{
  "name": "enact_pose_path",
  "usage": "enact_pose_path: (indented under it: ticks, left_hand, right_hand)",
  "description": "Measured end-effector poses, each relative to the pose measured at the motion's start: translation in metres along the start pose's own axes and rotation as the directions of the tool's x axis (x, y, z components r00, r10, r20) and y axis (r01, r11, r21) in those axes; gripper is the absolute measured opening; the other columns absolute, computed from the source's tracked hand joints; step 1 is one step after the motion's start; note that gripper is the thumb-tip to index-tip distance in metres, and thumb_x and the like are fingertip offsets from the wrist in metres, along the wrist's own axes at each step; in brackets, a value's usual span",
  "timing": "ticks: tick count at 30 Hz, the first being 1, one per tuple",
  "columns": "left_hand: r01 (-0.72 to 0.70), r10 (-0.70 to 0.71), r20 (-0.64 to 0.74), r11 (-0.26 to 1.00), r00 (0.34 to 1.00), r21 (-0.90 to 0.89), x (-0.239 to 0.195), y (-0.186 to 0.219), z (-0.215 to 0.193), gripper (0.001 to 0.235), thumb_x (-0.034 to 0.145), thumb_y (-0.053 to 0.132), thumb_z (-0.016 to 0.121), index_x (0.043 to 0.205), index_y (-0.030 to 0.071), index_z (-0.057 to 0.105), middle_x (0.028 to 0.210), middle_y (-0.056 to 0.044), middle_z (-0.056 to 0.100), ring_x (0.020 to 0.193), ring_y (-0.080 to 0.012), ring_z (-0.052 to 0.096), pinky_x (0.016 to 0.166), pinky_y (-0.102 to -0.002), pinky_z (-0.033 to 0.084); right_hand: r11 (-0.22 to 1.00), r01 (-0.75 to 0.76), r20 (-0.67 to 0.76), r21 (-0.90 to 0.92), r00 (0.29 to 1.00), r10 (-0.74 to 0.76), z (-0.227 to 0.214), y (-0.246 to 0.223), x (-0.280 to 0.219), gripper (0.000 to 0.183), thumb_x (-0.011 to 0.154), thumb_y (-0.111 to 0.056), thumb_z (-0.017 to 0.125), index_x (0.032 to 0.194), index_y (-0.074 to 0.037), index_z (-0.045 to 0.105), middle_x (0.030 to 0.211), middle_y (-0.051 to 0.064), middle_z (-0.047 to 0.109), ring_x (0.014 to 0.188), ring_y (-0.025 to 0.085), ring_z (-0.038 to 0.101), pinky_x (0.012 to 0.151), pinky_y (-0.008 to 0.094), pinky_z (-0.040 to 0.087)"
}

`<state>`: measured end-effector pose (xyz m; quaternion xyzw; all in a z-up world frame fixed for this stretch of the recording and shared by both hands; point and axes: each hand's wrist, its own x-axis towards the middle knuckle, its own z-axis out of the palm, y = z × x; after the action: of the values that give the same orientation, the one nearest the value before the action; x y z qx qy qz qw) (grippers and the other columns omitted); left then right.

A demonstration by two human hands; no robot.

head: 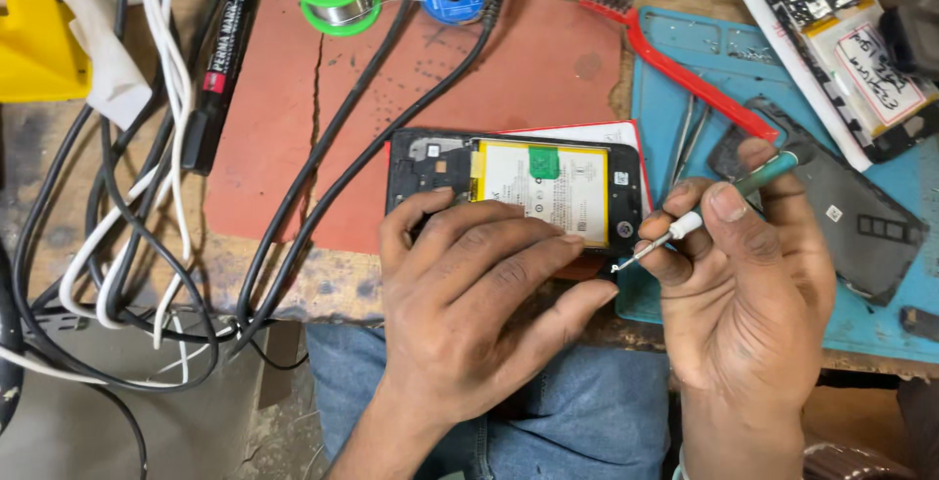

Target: The person cleans a smartphone camera module with a tissue and screwdriver, then installs it into the phone chassis. They secure the module and other internal components by tightening screws with a screwdriver.

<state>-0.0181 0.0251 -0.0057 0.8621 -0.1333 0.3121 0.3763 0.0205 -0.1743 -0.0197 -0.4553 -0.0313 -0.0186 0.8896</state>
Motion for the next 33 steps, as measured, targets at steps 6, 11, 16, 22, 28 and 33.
enact_pose_path:
  ticks: [6,11,16,22,28,33]
  left_hand:
    - [0.025,-0.027,-0.021,0.996,0.999,-0.081,-0.002,-0.003,-0.003,0.026,0.086,0.033,0.089,0.105,0.018,0.079,0.105,0.006,0.076,0.108,-0.0136,0.067,0.112,-0.042,0.038]
    - [0.021,-0.022,-0.014,0.995,1.000,-0.102,-0.005,-0.005,-0.006,0.020,0.087,0.028,0.087,0.104,0.019,0.080,0.103,0.006,0.077,0.108,-0.0137,0.068,0.112,-0.042,0.038]
    - [0.023,-0.025,-0.015,0.994,1.000,-0.107,-0.006,-0.005,-0.005,0.019,0.088,0.028,0.087,0.103,0.021,0.079,0.104,0.008,0.077,0.109,-0.0136,0.067,0.113,-0.042,0.036]
    - [0.003,-0.002,0.008,0.997,1.000,-0.083,-0.004,-0.005,-0.006,0.019,0.087,0.028,0.086,0.104,0.021,0.080,0.103,0.008,0.077,0.108,-0.0145,0.067,0.111,-0.042,0.035]
    - [0.012,-0.011,0.009,0.997,1.000,-0.073,-0.003,-0.004,-0.006,0.019,0.087,0.028,0.087,0.103,0.022,0.079,0.103,0.008,0.077,0.107,-0.0148,0.066,0.111,-0.041,0.034]
    - [0.002,-0.001,0.012,0.998,1.000,-0.058,-0.002,-0.004,-0.005,0.020,0.086,0.028,0.088,0.103,0.022,0.080,0.102,0.009,0.077,0.107,-0.0143,0.066,0.111,-0.042,0.034]
  right_hand:
    - [1.000,0.012,0.047,-0.026,0.999,-0.010,0.010,0.008,-0.007,0.030,0.116,-0.001,0.062,0.140,0.000,0.045,0.106,0.022,0.067,0.090,0.029,0.071,0.078,0.036,0.065]
    - [0.997,0.034,0.038,-0.062,0.999,-0.031,0.014,0.007,-0.009,0.032,0.115,-0.002,0.062,0.141,0.000,0.044,0.105,0.023,0.066,0.088,0.030,0.072,0.075,0.037,0.065]
    - [0.993,0.069,0.018,-0.094,0.998,-0.067,0.016,0.005,-0.011,0.032,0.116,-0.001,0.061,0.142,0.000,0.042,0.105,0.024,0.066,0.088,0.030,0.072,0.075,0.038,0.066]
    - [0.976,0.142,0.034,-0.164,0.990,-0.138,0.023,0.002,-0.014,0.043,0.114,0.001,0.060,0.149,-0.002,0.035,0.102,0.025,0.068,0.086,0.030,0.074,0.075,0.041,0.067]
    - [0.915,0.238,0.038,-0.325,0.970,-0.239,0.028,-0.003,-0.019,0.046,0.115,0.003,0.061,0.149,-0.004,0.030,0.102,0.025,0.067,0.087,0.029,0.072,0.077,0.044,0.068]
    - [0.893,0.290,0.085,-0.344,0.957,-0.278,0.022,-0.002,-0.023,0.048,0.113,0.000,0.064,0.147,-0.006,0.030,0.099,0.024,0.068,0.085,0.027,0.074,0.079,0.043,0.069]
